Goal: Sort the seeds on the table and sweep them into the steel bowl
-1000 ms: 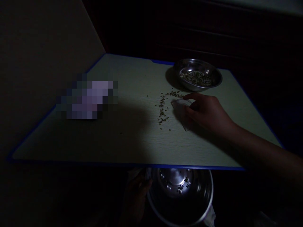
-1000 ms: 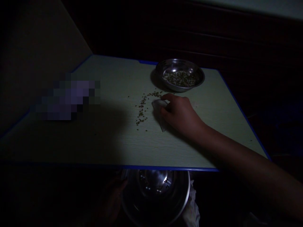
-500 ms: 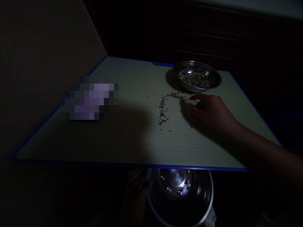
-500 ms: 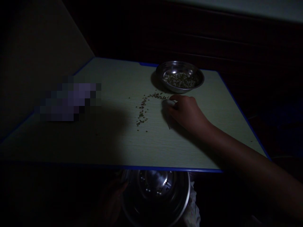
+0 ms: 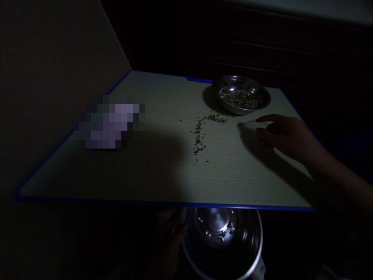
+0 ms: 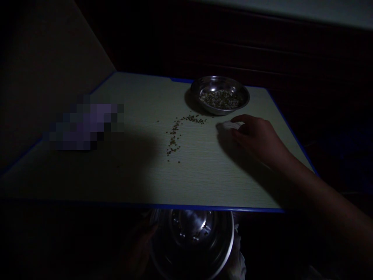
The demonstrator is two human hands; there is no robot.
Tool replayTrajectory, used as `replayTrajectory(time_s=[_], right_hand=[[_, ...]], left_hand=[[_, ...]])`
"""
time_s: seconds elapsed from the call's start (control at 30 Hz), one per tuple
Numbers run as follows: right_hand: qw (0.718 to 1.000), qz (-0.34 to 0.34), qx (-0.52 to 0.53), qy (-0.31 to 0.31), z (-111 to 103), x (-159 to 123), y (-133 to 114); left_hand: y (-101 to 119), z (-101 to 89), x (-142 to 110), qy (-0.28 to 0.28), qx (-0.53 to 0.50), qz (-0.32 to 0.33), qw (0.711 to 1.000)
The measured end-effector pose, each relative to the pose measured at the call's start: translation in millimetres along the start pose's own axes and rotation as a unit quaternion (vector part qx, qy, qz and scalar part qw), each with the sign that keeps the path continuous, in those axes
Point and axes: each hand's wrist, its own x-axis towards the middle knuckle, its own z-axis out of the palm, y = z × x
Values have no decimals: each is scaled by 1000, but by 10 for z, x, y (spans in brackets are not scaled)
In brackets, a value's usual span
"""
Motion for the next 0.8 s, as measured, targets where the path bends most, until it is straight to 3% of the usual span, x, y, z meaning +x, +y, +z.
replayTrajectory(time_s=[0.07,0.2,0.3,0.67,0.8], right_hand=[[998,-58,36,-15,1,-25,-115],[985,-160,-66,15,59,-104,-393],[969,-213,-122,12,134,-137,-503],[935,-338,-97,-54,288,-150,-430],[925,-361,-98,-59,319,-166,-462]], left_hand=[[-36,-21,16,-8,-8,-13,1000],[-19,-51,12,-23,-22,1,999],[31,-50,-17,3,-16,-3,1000],[135,1,-57,-8,-11,-5,1000],[158,0,-42,18,23,1,1000]])
